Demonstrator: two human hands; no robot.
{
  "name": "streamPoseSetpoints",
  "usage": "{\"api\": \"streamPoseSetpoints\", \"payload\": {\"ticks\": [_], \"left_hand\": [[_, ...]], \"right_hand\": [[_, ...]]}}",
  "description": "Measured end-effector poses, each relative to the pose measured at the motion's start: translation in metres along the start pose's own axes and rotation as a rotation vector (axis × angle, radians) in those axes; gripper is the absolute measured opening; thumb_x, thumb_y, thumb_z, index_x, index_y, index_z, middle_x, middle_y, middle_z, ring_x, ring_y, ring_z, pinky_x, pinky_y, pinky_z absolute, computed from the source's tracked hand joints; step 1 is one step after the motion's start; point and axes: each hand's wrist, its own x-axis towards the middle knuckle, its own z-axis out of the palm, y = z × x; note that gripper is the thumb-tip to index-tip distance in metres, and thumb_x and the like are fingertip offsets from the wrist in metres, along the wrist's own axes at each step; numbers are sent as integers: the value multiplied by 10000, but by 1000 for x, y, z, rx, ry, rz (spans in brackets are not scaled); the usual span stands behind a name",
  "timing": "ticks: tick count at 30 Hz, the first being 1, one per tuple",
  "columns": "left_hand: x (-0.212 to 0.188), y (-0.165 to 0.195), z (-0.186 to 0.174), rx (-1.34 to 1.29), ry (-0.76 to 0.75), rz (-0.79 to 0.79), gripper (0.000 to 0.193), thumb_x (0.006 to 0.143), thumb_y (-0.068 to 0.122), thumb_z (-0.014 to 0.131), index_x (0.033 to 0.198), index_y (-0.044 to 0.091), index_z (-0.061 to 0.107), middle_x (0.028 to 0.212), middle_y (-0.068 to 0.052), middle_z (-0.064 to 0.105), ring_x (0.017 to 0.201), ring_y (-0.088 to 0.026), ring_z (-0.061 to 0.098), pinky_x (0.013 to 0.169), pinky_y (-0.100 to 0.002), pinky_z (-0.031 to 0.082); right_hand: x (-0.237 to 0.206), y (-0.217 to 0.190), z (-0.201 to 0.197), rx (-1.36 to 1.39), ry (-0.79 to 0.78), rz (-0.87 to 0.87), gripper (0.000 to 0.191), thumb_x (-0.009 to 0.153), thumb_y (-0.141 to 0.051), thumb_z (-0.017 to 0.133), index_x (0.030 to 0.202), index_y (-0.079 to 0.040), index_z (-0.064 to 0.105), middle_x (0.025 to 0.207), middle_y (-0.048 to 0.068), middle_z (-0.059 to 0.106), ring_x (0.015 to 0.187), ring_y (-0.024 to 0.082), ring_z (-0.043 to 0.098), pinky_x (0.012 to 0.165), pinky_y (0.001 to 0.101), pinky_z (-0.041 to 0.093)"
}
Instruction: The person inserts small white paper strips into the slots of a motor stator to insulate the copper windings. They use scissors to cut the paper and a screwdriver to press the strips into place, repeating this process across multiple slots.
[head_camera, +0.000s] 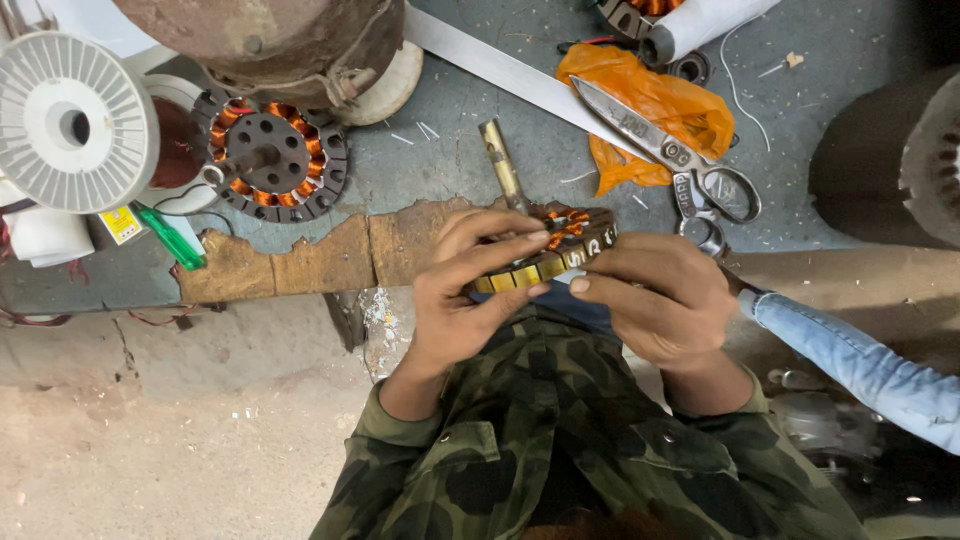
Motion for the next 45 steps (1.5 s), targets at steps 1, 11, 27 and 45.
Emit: {"api": "streamPoseSetpoints", "payload": {"ticks": [1, 11, 27, 45], "left_hand": [[1, 0, -1, 10, -5, 6, 425, 842, 86, 842, 1254, 70, 738, 1296, -91, 717, 1180, -240, 654, 1055, -352, 501], [12, 2, 0, -19, 2, -30, 383, 866, 87, 855, 1228, 61, 732, 1292, -90, 745, 1147, -227, 674, 1051, -341, 491], [10, 6, 4, 33, 33, -57, 396, 833, 30, 808, 1218, 70, 726, 1299, -81, 739, 1167, -234, 668, 1062, -346, 505], [9, 16, 15, 103, 79, -31, 428, 811, 25, 825, 1226, 50, 723, 1285, -90, 737, 1202, -256, 647, 1096, -382, 476]], "right_hand": [[0, 0, 1, -12, -5, -2, 272, 744, 68, 791, 980, -65, 772, 965, 109, 716, 880, 302, 723, 773, 388, 607], [8, 7, 1, -125, -43, -157, 255, 750, -29, 884, 981, -52, 781, 938, 109, 713, 866, 282, 721, 740, 377, 616], [27, -8, -6, -290, -202, -237, 253, 782, -50, 815, 1028, -7, 778, 953, 151, 722, 833, 310, 723, 709, 373, 621], [50, -11, -30, -217, -284, -238, 324, 742, -50, 771, 1062, 1, 773, 1000, 148, 716, 909, 305, 717, 745, 384, 611]]}}
